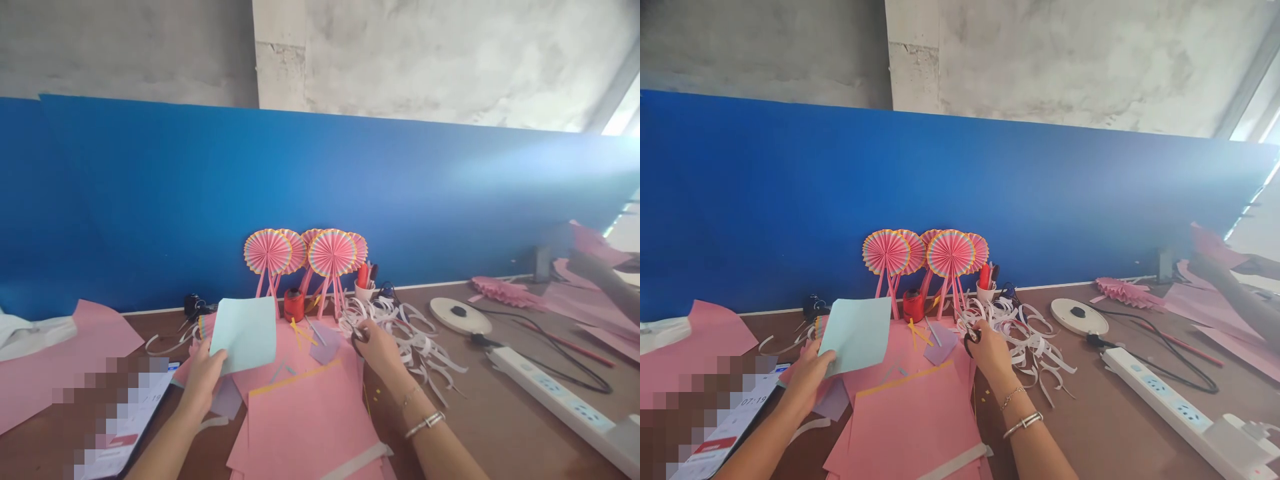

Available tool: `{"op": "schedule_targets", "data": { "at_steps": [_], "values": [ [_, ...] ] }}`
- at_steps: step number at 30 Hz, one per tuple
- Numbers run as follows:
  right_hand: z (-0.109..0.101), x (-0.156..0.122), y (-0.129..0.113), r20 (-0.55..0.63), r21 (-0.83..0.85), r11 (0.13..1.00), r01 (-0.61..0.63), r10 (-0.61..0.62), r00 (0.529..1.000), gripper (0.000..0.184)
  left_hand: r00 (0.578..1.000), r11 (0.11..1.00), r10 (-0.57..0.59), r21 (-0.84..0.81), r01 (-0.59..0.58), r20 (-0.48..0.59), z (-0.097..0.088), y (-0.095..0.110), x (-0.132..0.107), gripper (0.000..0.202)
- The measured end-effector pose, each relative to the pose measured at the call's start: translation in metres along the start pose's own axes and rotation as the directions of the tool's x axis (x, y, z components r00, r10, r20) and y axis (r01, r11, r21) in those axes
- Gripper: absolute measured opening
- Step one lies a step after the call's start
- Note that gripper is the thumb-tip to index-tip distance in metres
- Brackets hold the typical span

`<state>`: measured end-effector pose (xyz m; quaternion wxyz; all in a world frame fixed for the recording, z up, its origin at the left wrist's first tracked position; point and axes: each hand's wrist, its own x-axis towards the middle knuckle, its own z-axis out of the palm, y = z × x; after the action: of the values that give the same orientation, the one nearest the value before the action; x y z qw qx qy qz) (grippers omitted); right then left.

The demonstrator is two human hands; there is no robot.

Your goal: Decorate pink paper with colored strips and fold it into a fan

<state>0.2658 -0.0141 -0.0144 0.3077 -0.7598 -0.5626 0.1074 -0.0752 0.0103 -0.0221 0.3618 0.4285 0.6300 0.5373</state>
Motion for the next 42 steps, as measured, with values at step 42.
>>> {"op": "schedule_targets", "data": {
  "at_steps": [42],
  "values": [
    [0.048,0.01,-0.054,0.191,-0.397,0.893,0.213,-0.147,0.971,0.022,0.163,0.498,0.282,0.001,-0.867,0.945,0.038,0.013,-0.099,0.031]
  ]
}}
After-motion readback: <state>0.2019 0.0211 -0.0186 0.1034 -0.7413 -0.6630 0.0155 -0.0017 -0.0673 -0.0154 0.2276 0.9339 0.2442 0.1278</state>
